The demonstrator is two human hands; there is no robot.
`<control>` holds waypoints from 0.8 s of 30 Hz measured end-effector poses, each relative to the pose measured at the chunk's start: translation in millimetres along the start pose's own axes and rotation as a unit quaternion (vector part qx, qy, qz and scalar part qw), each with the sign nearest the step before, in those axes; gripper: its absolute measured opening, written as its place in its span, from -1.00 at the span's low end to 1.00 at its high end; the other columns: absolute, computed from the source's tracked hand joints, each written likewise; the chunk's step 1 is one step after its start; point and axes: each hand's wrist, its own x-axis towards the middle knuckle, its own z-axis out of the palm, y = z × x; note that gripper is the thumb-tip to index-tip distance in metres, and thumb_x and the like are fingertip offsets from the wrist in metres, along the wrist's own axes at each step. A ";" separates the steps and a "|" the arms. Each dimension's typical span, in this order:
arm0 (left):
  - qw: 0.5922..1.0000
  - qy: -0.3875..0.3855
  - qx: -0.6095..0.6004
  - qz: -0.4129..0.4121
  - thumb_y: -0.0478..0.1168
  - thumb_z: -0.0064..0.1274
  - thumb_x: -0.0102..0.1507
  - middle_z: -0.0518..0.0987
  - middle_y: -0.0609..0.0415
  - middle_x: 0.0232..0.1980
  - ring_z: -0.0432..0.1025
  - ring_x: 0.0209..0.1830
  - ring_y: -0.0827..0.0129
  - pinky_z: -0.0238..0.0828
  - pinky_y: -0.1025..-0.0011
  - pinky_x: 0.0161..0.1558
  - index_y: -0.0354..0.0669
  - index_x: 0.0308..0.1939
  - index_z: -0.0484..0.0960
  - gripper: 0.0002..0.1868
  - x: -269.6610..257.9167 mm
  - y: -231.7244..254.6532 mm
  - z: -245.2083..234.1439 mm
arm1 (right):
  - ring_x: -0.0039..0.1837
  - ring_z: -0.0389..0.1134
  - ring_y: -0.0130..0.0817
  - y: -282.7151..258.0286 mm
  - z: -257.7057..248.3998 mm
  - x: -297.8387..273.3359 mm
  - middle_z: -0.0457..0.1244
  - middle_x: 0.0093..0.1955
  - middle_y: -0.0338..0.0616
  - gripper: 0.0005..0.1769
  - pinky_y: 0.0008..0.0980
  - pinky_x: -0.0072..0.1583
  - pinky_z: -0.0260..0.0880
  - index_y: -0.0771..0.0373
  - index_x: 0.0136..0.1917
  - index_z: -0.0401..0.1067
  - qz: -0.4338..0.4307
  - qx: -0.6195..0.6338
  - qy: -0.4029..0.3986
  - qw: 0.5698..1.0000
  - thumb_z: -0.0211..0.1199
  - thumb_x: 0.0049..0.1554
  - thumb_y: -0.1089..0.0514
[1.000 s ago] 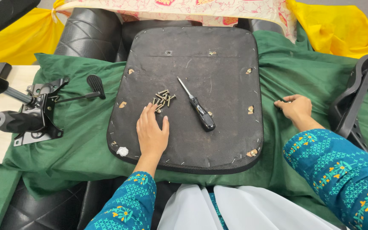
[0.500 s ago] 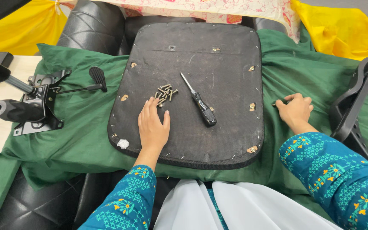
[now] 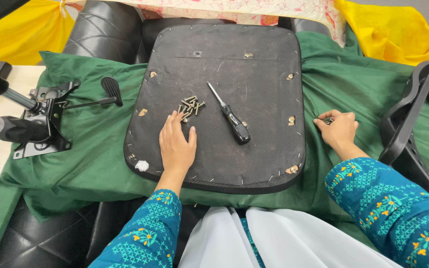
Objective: The person uses a screwdriver to fasten screws into a black upholstered seat cushion placed on a green cloth. They gather loose screws from the surrounding area and insert them into pre-drilled holes, tightening each one.
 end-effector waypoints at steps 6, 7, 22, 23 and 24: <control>1.000 0.000 -0.001 -0.005 -0.09 0.06 0.31 0.34 -0.16 0.46 0.18 0.49 -0.05 0.04 0.05 0.44 -0.21 0.38 0.37 -0.42 0.1 0.9 -0.1 | -0.05 0.46 -0.18 11.5 5.6 9.4 0.42 -0.13 -0.07 -0.81 -0.18 0.12 0.44 0.09 -0.05 0.63 0.048 0.102 -0.031 0.993 0.45 0.04 0.06; 1.000 0.001 0.000 -0.005 -0.09 0.06 0.31 0.34 -0.15 0.46 0.18 0.49 -0.05 0.04 0.05 0.44 -0.21 0.38 0.37 -0.42 0.3 1.0 0.0 | -0.07 0.45 -0.17 13.2 6.3 7.6 0.42 -0.14 -0.04 -0.82 -0.18 0.09 0.43 0.10 -0.06 0.65 0.018 0.089 -0.012 0.996 0.46 0.04 0.09; 1.000 0.002 -0.007 -0.004 -0.09 0.06 0.31 0.35 -0.16 0.46 0.17 0.50 -0.03 0.02 0.05 0.46 -0.21 0.37 0.37 -0.43 0.4 0.6 -0.2 | -0.10 0.45 -0.06 0.2 -14.5 -4.7 0.42 -0.14 0.07 -0.75 -0.17 0.08 0.46 0.17 -0.04 0.68 -0.074 0.018 -0.032 0.997 0.33 -0.01 0.20; 1.000 0.002 -0.008 -0.003 -0.09 0.06 0.31 0.34 -0.16 0.46 0.17 0.50 -0.03 0.02 0.05 0.45 -0.21 0.37 0.37 -0.43 0.5 0.3 -0.3 | -0.10 0.45 -0.05 -0.4 -15.7 -3.3 0.42 -0.13 0.08 -0.75 -0.17 0.08 0.46 0.17 -0.04 0.68 -0.072 0.014 -0.039 0.997 0.34 -0.01 0.20; 1.000 0.002 -0.008 -0.002 -0.09 0.07 0.31 0.34 -0.16 0.46 0.17 0.50 -0.03 0.02 0.05 0.45 -0.22 0.37 0.37 -0.42 0.7 0.1 -0.2 | -0.11 0.46 -0.07 -0.3 -17.5 -1.9 0.43 -0.15 0.08 -0.75 -0.18 0.08 0.46 0.16 -0.04 0.69 -0.059 0.006 -0.054 0.997 0.35 -0.02 0.18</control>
